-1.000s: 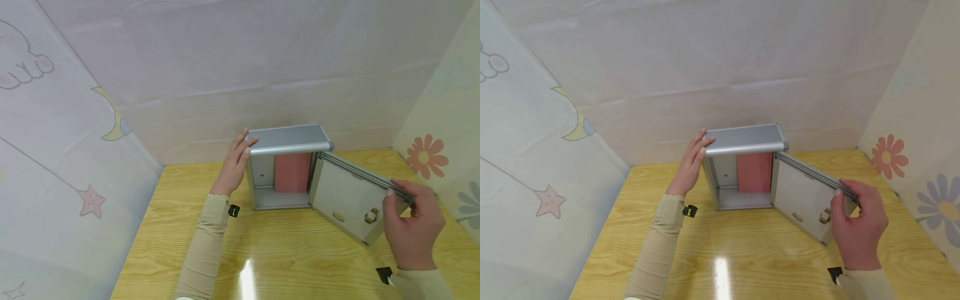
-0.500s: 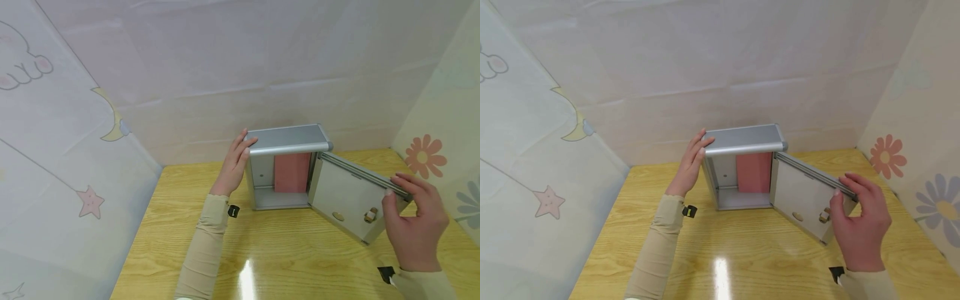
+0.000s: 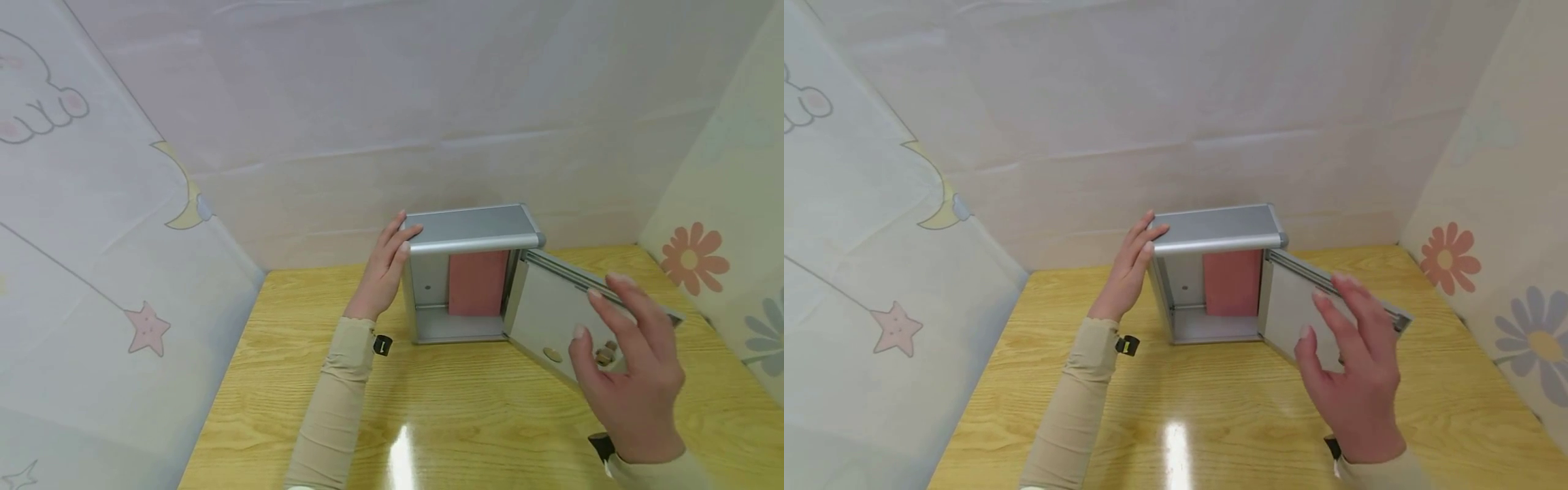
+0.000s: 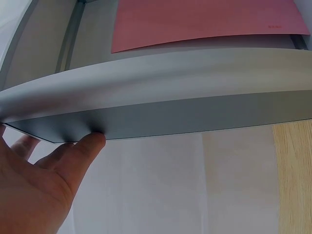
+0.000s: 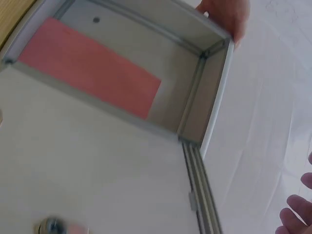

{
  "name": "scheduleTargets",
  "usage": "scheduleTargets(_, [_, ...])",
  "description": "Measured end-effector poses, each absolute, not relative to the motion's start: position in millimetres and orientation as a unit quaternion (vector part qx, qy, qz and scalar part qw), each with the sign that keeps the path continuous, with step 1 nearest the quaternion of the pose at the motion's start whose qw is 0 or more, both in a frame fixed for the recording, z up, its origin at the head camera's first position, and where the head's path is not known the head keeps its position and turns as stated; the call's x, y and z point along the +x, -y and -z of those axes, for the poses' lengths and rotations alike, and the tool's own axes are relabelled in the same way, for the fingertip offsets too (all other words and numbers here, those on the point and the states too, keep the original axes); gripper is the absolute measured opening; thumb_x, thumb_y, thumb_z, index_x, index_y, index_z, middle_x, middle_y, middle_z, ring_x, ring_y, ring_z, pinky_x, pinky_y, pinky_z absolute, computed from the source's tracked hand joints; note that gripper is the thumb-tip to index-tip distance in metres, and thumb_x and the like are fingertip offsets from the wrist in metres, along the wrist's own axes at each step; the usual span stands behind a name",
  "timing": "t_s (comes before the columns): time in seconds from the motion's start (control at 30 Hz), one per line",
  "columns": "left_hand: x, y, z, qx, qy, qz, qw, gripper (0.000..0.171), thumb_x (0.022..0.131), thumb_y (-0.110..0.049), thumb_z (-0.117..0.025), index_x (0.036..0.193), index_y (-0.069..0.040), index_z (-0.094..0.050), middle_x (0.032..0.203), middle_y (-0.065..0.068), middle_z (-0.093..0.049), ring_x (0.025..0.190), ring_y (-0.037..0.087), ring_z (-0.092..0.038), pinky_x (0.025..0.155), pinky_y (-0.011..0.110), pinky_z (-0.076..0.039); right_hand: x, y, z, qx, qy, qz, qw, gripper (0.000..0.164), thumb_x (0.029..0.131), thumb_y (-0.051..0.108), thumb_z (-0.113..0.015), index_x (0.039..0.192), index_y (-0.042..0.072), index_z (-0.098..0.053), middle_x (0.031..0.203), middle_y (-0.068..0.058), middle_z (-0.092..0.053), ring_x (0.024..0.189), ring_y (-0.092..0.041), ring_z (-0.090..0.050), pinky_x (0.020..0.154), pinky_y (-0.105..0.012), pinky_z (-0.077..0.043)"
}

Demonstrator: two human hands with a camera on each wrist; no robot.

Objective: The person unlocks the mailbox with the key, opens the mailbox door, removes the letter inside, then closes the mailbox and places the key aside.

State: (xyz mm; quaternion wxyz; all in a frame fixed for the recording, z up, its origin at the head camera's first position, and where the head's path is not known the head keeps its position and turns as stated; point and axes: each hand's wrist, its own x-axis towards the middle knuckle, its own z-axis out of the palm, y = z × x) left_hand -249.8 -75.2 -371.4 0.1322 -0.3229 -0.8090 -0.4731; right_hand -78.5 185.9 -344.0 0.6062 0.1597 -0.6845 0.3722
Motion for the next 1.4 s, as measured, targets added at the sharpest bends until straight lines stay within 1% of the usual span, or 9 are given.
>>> scheduleTargets(0.2, [-251.4, 75.3, 372.0, -0.323, 0.81, 0.47, 0.135, 0.044, 0.105, -0.04, -0.03, 0.142, -0.025, -0.047, 0.157, -0.014, -0.015, 0.142, 0.008, -0.015, 0.109, 0.044, -0.025, -87.0, -164.0, 355.7, 0.223, 0.721, -0.352, 0.554, 0.039, 0.092, 0.027, -0.06, 0.106, -0.008, -0.067, 0.117, -0.028, -0.059, 0.11, -0.04, -0.056, 0.099, -0.029, -0.039])
scheduleTargets(0.37, [-252.6, 74.9, 372.9, -0.322, 0.812, 0.468, 0.133, 0.043, 0.105, -0.04, -0.03, 0.143, -0.026, -0.046, 0.156, -0.015, -0.015, 0.142, 0.008, -0.015, 0.109, 0.044, -0.026, -97.5, -152.2, 378.3, 0.229, 0.795, -0.347, 0.441, 0.05, 0.096, 0.036, -0.053, 0.127, -0.003, -0.058, 0.135, -0.023, -0.049, 0.121, -0.035, -0.049, 0.102, -0.021, -0.033])
scheduleTargets(0.43, [-253.0, 75.0, 373.4, -0.322, 0.812, 0.468, 0.132, 0.044, 0.105, -0.04, -0.03, 0.143, -0.026, -0.046, 0.157, -0.015, -0.014, 0.142, 0.008, -0.015, 0.109, 0.045, -0.026, -103.6, -147.8, 389.1, 0.223, 0.824, -0.354, 0.381, 0.056, 0.095, 0.038, -0.053, 0.138, 0.002, -0.05, 0.143, -0.02, -0.042, 0.127, -0.033, -0.042, 0.103, -0.026, -0.032])
scheduleTargets(0.6, [-253.4, 75.1, 373.8, -0.326, 0.809, 0.47, 0.139, 0.044, 0.105, -0.041, -0.03, 0.142, -0.025, -0.047, 0.157, -0.014, -0.015, 0.142, 0.009, -0.016, 0.109, 0.045, -0.026, -127.0, -136.6, 418.9, 0.198, 0.875, -0.335, 0.287, 0.075, 0.086, 0.025, -0.066, 0.151, 0.011, -0.03, 0.153, -0.015, -0.025, 0.136, -0.035, -0.029, 0.098, -0.052, -0.036])
scheduleTargets(0.7, [-253.2, 75.3, 373.3, -0.328, 0.806, 0.471, 0.141, 0.044, 0.105, -0.04, -0.031, 0.142, -0.024, -0.047, 0.157, -0.013, -0.016, 0.142, 0.009, -0.016, 0.109, 0.045, -0.026, -145.1, -132.3, 438.3, 0.19, 0.884, -0.321, 0.281, 0.081, 0.082, 0.019, -0.069, 0.151, 0.01, -0.028, 0.152, -0.018, -0.022, 0.134, -0.039, -0.029, 0.096, -0.059, -0.037])
scheduleTargets(1.0, [-253.9, 73.1, 374.6, -0.334, 0.801, 0.477, 0.137, 0.045, 0.105, -0.041, -0.03, 0.142, -0.023, -0.047, 0.157, -0.013, -0.015, 0.142, 0.009, -0.015, 0.109, 0.045, -0.026, -192.5, -129.7, 490.2, 0.137, 0.89, -0.31, 0.306, 0.08, 0.076, 0.011, -0.075, 0.143, -0.003, -0.035, 0.148, -0.029, -0.022, 0.135, -0.043, -0.025, 0.093, -0.061, -0.038])
scheduleTargets(1.1, [-254.3, 72.9, 375.2, -0.333, 0.801, 0.479, 0.132, 0.045, 0.105, -0.04, -0.03, 0.142, -0.023, -0.047, 0.157, -0.013, -0.014, 0.142, 0.009, -0.014, 0.109, 0.044, -0.026, -201.6, -130.1, 500.3, 0.104, 0.899, -0.303, 0.299, 0.084, 0.076, 0.013, -0.076, 0.145, -0.003, -0.03, 0.147, -0.031, -0.02, 0.127, -0.05, -0.032, 0.089, -0.064, -0.038])
scheduleTargets(1.27, [-253.8, 72.6, 374.3, -0.334, 0.8, 0.481, 0.131, 0.044, 0.105, -0.039, -0.031, 0.142, -0.021, -0.047, 0.157, -0.012, -0.014, 0.142, 0.009, -0.013, 0.109, 0.044, -0.026, -208.2, -130.7, 510.0, 0.035, 0.913, -0.306, 0.269, 0.09, 0.082, 0.022, -0.073, 0.151, 0.005, -0.019, 0.141, -0.037, -0.021, 0.101, -0.057, -0.046, 0.076, -0.067, -0.042])
scheduleTargets(1.4, [-254.2, 73.4, 373.5, -0.333, 0.8, 0.48, 0.136, 0.044, 0.105, -0.039, -0.031, 0.142, -0.021, -0.047, 0.157, -0.011, -0.015, 0.142, 0.01, -0.014, 0.109, 0.044, -0.025, -211.6, -130.7, 512.6, 0.021, 0.909, -0.315, 0.272, 0.086, 0.084, 0.025, -0.072, 0.151, 0.008, -0.021, 0.137, -0.04, -0.023, 0.086, -0.058, -0.052, 0.067, -0.065, -0.046])
